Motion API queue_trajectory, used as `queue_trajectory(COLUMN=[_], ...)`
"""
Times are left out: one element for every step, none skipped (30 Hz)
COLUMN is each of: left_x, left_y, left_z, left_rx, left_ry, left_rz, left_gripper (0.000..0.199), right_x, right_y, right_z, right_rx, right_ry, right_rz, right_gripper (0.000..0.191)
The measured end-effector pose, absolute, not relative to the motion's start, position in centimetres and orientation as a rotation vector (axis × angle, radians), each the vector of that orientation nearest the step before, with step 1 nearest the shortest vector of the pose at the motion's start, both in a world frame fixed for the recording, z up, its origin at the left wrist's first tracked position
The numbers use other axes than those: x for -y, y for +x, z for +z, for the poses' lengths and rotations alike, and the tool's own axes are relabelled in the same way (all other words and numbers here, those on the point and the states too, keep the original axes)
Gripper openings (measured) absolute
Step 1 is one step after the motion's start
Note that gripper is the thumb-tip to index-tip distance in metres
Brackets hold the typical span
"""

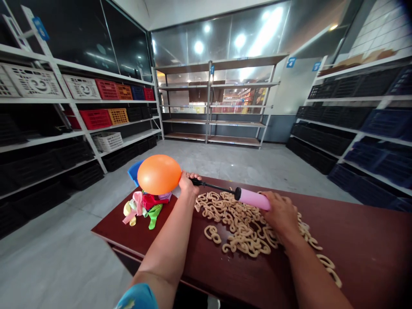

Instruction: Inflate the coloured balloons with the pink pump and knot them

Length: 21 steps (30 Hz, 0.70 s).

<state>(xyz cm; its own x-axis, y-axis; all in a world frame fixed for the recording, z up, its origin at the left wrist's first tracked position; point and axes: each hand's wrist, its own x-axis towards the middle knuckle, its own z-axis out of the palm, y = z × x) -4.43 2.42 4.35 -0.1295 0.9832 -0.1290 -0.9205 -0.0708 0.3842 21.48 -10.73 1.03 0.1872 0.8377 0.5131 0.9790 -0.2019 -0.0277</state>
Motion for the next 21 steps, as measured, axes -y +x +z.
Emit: queue_trajectory(left_x=[-2.4, -2.3, -2.2, -2.0, -1.7, -1.4, -1.1, -0.8, -0.5, -0.2, 0.0, 0.1, 0.2, 0.2, 0.1, 0.0, -0.2, -0.5, -0.8, -1.1, -1.4], left_y=[-4.4, -4.4, -4.2, -3.9, -3.6, -3.2, -2.8, -2.4, -1.9, -1.5, -1.1, -0.8, -0.6, -0.5, -0.4, -0.5, -0.7, -1.1, -1.5, -2.0, -2.5], left_z=[4.4, 4.4, 4.5, 4.6, 4.7, 4.8, 4.9, 5.0, 5.0, 5.0, 4.9, 4.8, 4.7, 4.6, 4.5, 4.4, 4.4, 4.4, 4.5, 4.5, 4.6], left_rx=[-0.425, -0.419, -0.414, -0.409, -0.407, -0.409, -0.410, -0.414, -0.416, -0.415, -0.409, -0.399, -0.388, -0.380, -0.380, -0.388, -0.401, -0.415, -0.428, -0.438, -0.443], left_ry=[0.184, 0.182, 0.182, 0.183, 0.185, 0.188, 0.192, 0.195, 0.199, 0.206, 0.217, 0.231, 0.248, 0.263, 0.272, 0.275, 0.273, 0.267, 0.259, 0.250, 0.242], left_rz=[1.651, 1.650, 1.647, 1.638, 1.625, 1.607, 1.586, 1.565, 1.546, 1.527, 1.508, 1.491, 1.477, 1.469, 1.467, 1.472, 1.484, 1.500, 1.519, 1.542, 1.567], left_gripper=[0.032, 0.032, 0.033, 0.033, 0.032, 0.032, 0.033, 0.033, 0.034, 0.035, 0.036, 0.037, 0.038, 0.038, 0.038, 0.038, 0.037, 0.037, 0.036, 0.035, 0.035], right_x=[10.8, 10.9, 10.9, 10.9, 10.9, 10.9, 10.8, 10.8, 10.7, 10.7, 10.6, 10.5, 10.5, 10.4, 10.4, 10.3, 10.3, 10.3, 10.3, 10.3, 10.3], right_y=[21.4, 21.3, 21.0, 20.6, 20.1, 19.7, 19.2, 18.8, 18.4, 18.0, 17.7, 17.4, 17.2, 17.0, 16.9, 16.9, 17.1, 17.3, 17.7, 18.2, 18.8], right_z=[1.1, 1.1, 1.1, 1.1, 1.1, 1.0, 0.8, 0.7, 0.5, 0.3, 0.2, 0.1, 0.0, 0.0, 0.0, 0.0, 0.1, 0.2, 0.2, 0.3, 0.3], right_rx=[1.707, 1.711, 1.722, 1.736, 1.755, 1.776, 1.800, 1.825, 1.857, 1.892, 1.928, 1.962, 1.987, 2.004, 2.012, 2.009, 2.004, 1.995, 1.985, 1.969, 1.944], right_ry=[-2.122, -2.115, -2.101, -2.080, -2.054, -2.020, -1.979, -1.933, -1.884, -1.834, -1.789, -1.751, -1.725, -1.709, -1.705, -1.711, -1.723, -1.741, -1.764, -1.792, -1.824], right_rz=[-0.573, -0.588, -0.603, -0.616, -0.627, -0.634, -0.636, -0.631, -0.619, -0.602, -0.583, -0.563, -0.546, -0.531, -0.517, -0.505, -0.493, -0.485, -0.479, -0.476, -0.478], right_gripper=[0.037, 0.037, 0.037, 0.037, 0.038, 0.039, 0.041, 0.042, 0.043, 0.044, 0.045, 0.045, 0.046, 0.048, 0.048, 0.049, 0.048, 0.048, 0.048, 0.047, 0.047])
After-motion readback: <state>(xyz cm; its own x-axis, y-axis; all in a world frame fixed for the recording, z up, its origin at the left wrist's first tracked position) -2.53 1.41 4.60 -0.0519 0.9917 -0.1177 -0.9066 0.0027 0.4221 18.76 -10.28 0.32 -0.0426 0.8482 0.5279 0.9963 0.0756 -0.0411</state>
